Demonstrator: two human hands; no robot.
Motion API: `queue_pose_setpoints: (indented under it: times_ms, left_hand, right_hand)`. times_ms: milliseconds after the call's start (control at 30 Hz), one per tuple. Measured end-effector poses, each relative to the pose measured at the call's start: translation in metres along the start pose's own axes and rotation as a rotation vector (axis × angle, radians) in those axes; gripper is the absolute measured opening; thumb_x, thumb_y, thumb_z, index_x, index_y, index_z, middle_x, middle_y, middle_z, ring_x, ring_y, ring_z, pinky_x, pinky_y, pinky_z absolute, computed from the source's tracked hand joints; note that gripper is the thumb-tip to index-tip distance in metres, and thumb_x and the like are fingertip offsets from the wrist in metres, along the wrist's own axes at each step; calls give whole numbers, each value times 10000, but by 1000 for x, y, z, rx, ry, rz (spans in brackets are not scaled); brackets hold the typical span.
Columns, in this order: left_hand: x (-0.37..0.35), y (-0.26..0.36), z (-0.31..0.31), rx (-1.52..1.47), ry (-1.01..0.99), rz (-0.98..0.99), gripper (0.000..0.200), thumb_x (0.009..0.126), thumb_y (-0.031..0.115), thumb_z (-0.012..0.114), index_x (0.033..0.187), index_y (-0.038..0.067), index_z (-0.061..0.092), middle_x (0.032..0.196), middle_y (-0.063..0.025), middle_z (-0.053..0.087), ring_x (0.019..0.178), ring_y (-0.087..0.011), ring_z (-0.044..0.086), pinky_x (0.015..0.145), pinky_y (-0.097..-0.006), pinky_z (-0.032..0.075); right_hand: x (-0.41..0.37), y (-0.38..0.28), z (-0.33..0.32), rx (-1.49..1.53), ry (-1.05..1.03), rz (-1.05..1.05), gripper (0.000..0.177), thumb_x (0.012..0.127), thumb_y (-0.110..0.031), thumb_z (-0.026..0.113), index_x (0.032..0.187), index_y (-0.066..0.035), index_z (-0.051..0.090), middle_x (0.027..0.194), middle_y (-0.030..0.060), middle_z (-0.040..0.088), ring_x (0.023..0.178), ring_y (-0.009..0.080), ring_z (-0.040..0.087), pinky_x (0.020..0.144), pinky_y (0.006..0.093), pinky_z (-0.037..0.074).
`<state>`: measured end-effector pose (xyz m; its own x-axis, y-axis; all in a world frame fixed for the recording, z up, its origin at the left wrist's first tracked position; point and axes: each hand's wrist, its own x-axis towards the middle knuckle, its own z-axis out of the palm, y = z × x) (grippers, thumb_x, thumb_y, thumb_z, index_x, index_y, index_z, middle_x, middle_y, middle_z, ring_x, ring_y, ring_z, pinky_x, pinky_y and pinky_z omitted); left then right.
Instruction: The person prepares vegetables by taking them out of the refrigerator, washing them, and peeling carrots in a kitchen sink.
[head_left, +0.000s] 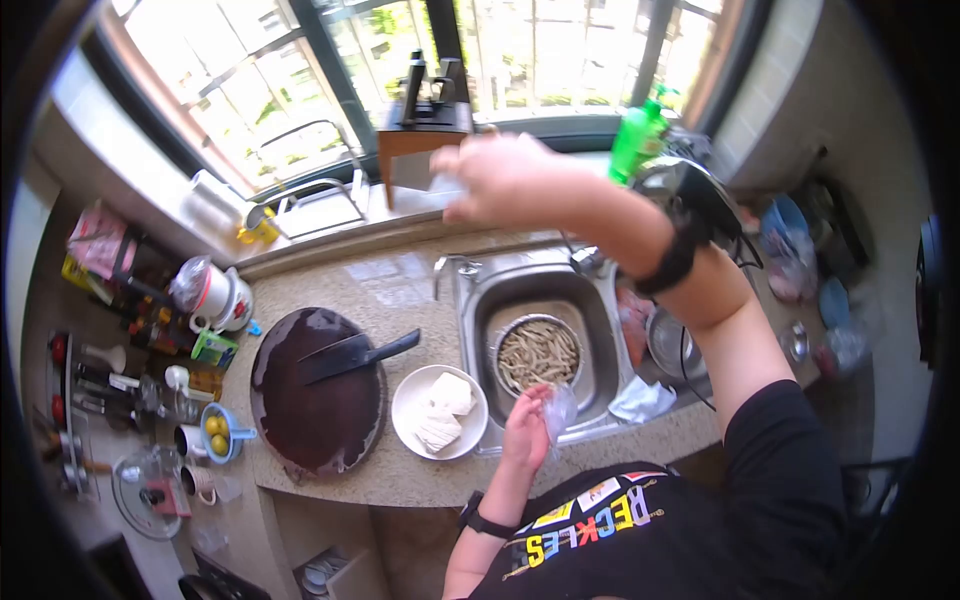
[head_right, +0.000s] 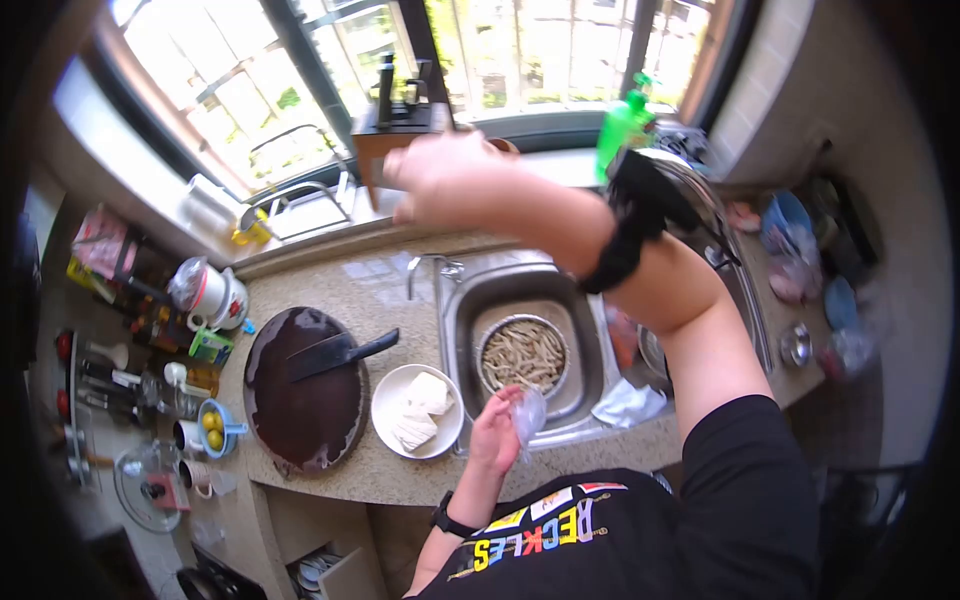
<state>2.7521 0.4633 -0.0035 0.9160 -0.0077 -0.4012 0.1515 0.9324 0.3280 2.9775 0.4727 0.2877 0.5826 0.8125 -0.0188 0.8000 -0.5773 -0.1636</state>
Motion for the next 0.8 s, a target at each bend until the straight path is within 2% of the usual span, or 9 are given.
queue_pose_setpoints:
  times_ms: [33,67,100,167,233,367,400,633,800]
  left_hand:
    - [3,-2,5,21,-25,-2,364,781,64,490,1137,-6,458,1057,-117,520,1028,-225,494,948,-358,384]
    - [7,-7,7,22,-30,-10,389,751,28,478,1138,-11,456,1048,-116,514,1023,-222,486,961,-344,367]
    - [8,-9,11,56,-81,-11,376,771,11,501,1144,-1,455,1064,-108,522,1041,-224,491,972,-359,363]
    - [3,-15,43,12,-49,-17,390,791,-7,534,1168,19,438,1080,-99,533,1021,-217,522,941,-358,405]
    - [9,-24,36,69,-166,-166,425,803,-9,562,1197,41,412,1087,-93,541,986,-204,555,882,-343,458]
    - [2,-63,51,231,-170,-275,435,816,0,558,1216,44,392,1087,-109,535,967,-204,565,789,-316,504]
    - [-1,-74,51,287,-223,-315,433,825,26,550,1228,43,394,1161,-142,496,1066,-253,521,872,-367,471]
    - [-13,-147,83,593,-273,-636,388,845,80,529,1221,64,432,1189,-132,499,1052,-228,514,902,-382,420]
    - [-7,-202,94,682,-173,-639,293,852,74,514,1143,61,482,1006,-86,564,846,-171,560,742,-300,464]
  right_hand:
    - [-31,-24,-1,-203,-260,70,481,824,-351,585,1147,-13,473,960,182,580,971,312,567,893,539,381]
    - [-65,-21,37,-274,-116,-67,465,801,-343,605,1094,-2,487,920,167,587,915,321,585,846,608,375]
    - [-100,-22,60,-296,-117,-199,447,757,-280,630,1087,-10,497,901,157,584,873,319,591,804,603,403]
    - [-162,-22,90,-187,-341,-199,384,683,-181,635,1000,5,523,871,171,586,827,288,613,637,523,471]
    - [-210,-11,137,-13,-458,-118,272,707,-170,634,903,-22,517,869,187,578,709,282,626,577,409,490]
    - [-300,2,188,266,6,253,258,721,-158,636,925,-27,551,896,162,573,788,322,612,640,413,495]
    - [-322,4,194,332,144,384,272,714,-146,640,951,-30,573,895,151,576,815,330,605,664,410,496]
    - [-463,20,204,482,321,867,277,744,-224,654,958,-71,565,890,139,557,837,328,583,705,424,471]
    - [-562,51,210,453,461,1136,260,772,-272,625,951,-92,567,883,118,554,830,306,582,699,412,473]
